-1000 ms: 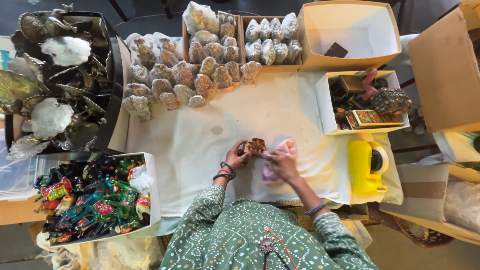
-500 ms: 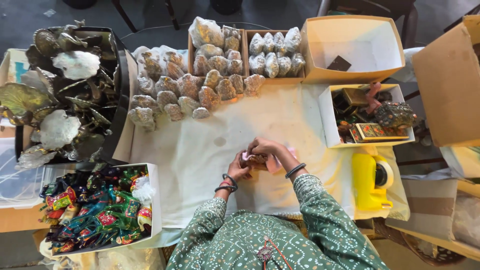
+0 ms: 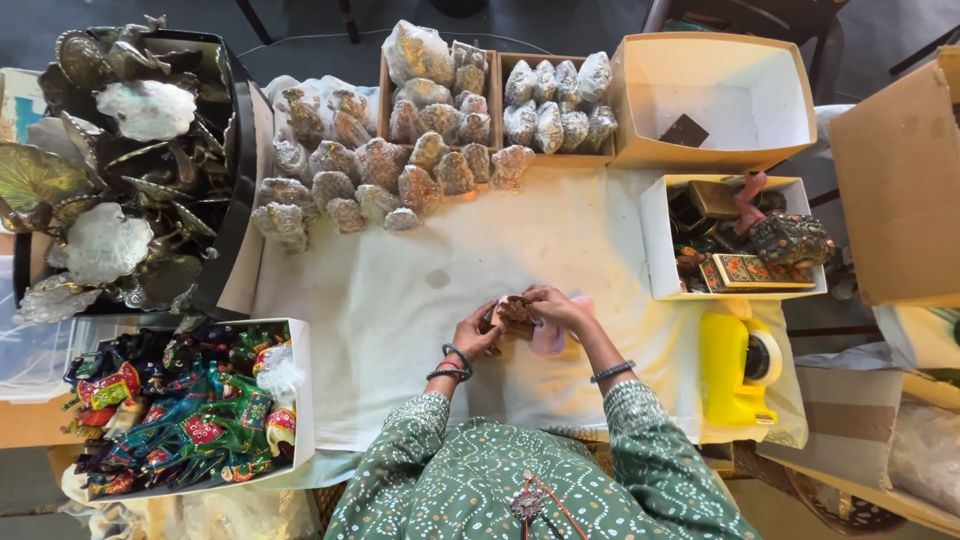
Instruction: The recorder is cleaning and then wrapping small statues in bubble wrap at a warehouse or fulfillment center.
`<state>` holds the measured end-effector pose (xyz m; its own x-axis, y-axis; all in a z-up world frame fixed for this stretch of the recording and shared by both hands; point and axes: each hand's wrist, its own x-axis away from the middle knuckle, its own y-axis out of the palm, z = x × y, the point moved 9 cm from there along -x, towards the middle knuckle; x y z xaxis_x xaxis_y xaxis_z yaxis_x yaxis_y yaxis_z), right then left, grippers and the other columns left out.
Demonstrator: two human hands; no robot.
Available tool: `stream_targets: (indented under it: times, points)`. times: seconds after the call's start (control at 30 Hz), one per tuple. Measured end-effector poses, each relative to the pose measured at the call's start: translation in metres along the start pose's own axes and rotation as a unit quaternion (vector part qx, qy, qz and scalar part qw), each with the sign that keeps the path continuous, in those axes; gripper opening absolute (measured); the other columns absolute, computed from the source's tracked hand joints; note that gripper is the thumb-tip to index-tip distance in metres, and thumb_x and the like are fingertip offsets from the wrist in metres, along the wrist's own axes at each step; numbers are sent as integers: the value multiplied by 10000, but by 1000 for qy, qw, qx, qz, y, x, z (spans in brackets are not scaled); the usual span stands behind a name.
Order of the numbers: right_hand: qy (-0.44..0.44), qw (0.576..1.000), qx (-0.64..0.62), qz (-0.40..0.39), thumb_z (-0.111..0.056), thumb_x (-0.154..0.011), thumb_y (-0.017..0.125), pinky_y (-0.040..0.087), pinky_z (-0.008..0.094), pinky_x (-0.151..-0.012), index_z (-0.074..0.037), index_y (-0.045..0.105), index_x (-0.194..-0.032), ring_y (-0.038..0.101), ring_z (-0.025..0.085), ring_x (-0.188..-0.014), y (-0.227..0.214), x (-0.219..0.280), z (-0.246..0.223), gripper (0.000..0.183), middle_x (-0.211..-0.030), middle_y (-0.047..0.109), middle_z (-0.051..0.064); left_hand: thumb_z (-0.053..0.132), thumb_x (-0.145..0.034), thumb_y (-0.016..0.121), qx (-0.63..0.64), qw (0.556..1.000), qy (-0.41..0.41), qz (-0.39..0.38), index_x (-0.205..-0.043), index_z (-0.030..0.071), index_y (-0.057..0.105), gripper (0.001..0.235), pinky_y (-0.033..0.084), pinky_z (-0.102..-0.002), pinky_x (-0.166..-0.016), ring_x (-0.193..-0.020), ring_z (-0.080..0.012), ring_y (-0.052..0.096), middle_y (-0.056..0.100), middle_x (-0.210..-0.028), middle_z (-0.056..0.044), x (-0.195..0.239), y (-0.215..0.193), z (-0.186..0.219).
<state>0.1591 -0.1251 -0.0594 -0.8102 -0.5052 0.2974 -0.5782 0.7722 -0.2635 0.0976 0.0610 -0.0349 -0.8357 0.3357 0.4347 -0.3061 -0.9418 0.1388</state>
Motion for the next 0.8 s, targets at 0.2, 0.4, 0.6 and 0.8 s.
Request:
stream_targets:
  times: [0.2,0.4,0.6,0.8]
  points:
    - [-57,965,91,238,-45,-904,647,532,273,-890,-16,768,-1113,656,189,-1031,1,59,-8,243,-1143,683,106,141,-912,722,-13,1000,4,2,-1513,188,472,652,606,-320,-493,-577,-192,743,756,-852,-88,5,3,10]
    - [107,927,50,355,-84,-941,617,546,366,-777,-118,737,-1273,664,274,-852,30,118,-64,354,-1009,642,136,131,-924,733,-17,1000,14,12,-1502,186,467,638,592,-336,-484,-551,-174,707,730,-826,-80,1,3,0]
    - [-31,889,242,387,-108,-890,670,517,436,-917,-78,741,-1188,660,288,-980,47,132,-159,307,-1046,689,103,54,-905,713,-8,999,46,19,-1488,171,490,636,614,-330,-510,-620,-134,713,752,-862,-44,-22,-3,-29]
    - [-113,851,395,326,-110,-870,642,548,441,-891,-71,653,-1261,623,370,-1103,88,105,-208,393,-1233,608,131,-34,-913,743,-25,995,99,3,-1536,159,528,687,574,-281,-610,-702,-87,643,691,-842,-53,-45,-13,-60]
